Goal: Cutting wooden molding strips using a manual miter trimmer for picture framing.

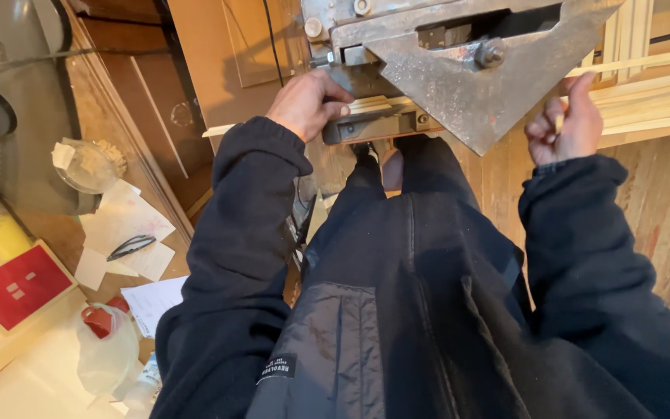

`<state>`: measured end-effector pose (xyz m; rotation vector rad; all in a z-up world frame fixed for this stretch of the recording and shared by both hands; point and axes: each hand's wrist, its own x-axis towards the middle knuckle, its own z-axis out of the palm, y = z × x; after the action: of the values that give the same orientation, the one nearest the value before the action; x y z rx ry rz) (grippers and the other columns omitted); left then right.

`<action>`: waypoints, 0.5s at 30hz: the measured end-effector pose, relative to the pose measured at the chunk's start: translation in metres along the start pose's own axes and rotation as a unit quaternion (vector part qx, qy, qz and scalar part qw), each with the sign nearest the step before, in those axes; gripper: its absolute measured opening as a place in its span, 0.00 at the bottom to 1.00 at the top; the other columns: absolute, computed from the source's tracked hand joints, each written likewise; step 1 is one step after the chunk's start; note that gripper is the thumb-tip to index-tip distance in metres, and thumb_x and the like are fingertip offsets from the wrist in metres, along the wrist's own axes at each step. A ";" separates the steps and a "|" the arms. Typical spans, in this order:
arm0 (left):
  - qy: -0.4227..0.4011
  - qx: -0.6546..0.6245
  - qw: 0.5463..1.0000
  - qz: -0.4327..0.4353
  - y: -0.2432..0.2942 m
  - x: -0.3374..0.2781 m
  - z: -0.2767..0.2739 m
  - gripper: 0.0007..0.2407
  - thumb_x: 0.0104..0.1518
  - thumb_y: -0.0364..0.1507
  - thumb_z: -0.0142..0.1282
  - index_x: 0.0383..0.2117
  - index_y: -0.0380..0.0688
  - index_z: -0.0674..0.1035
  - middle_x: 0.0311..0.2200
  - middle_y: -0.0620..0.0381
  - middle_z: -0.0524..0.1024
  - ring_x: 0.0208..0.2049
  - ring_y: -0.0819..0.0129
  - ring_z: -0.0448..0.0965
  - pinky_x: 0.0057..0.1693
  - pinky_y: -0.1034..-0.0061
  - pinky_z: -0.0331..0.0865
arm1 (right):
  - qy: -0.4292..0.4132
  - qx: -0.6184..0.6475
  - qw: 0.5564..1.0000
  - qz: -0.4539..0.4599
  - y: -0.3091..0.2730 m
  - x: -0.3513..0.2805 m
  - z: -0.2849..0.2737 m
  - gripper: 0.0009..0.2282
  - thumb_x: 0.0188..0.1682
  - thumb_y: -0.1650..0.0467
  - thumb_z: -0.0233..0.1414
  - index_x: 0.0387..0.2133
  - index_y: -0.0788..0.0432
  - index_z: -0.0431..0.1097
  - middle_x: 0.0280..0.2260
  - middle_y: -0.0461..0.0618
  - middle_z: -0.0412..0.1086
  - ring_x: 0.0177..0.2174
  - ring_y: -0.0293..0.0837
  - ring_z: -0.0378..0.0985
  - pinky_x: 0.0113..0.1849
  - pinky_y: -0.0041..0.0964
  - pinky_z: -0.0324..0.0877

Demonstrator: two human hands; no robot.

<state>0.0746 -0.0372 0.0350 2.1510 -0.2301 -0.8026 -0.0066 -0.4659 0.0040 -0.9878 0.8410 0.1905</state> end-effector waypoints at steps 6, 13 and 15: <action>0.006 0.014 1.000 0.003 0.000 -0.003 0.003 0.07 0.54 0.28 0.65 0.38 0.45 0.87 0.37 0.49 0.81 0.44 0.52 0.80 0.51 0.63 0.71 | -0.108 0.036 0.993 -0.032 0.006 0.016 -0.007 0.12 0.68 0.59 0.51 0.38 0.50 0.65 0.19 0.38 0.52 0.19 0.34 0.49 0.29 0.28 0.53; 0.020 0.019 1.000 0.006 0.002 -0.005 0.001 0.07 0.54 0.29 0.65 0.38 0.46 0.87 0.36 0.48 0.79 0.44 0.51 0.79 0.52 0.62 0.70 | -0.041 0.014 0.999 -0.026 0.004 0.014 -0.001 0.08 0.67 0.64 0.49 0.37 0.50 0.66 0.21 0.36 0.53 0.21 0.33 0.52 0.28 0.27 0.55; 0.009 0.020 1.000 -0.003 0.000 -0.004 0.002 0.07 0.55 0.29 0.64 0.38 0.47 0.87 0.36 0.49 0.79 0.44 0.51 0.78 0.51 0.62 0.70 | -0.021 0.002 1.000 -0.018 0.002 0.009 0.005 0.06 0.64 0.66 0.47 0.37 0.49 0.66 0.22 0.36 0.57 0.20 0.31 0.55 0.23 0.24 0.52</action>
<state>0.0707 -0.0370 0.0360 2.1962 -0.2320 -0.7872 0.0015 -0.4626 -0.0021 -0.9916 0.7850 0.1773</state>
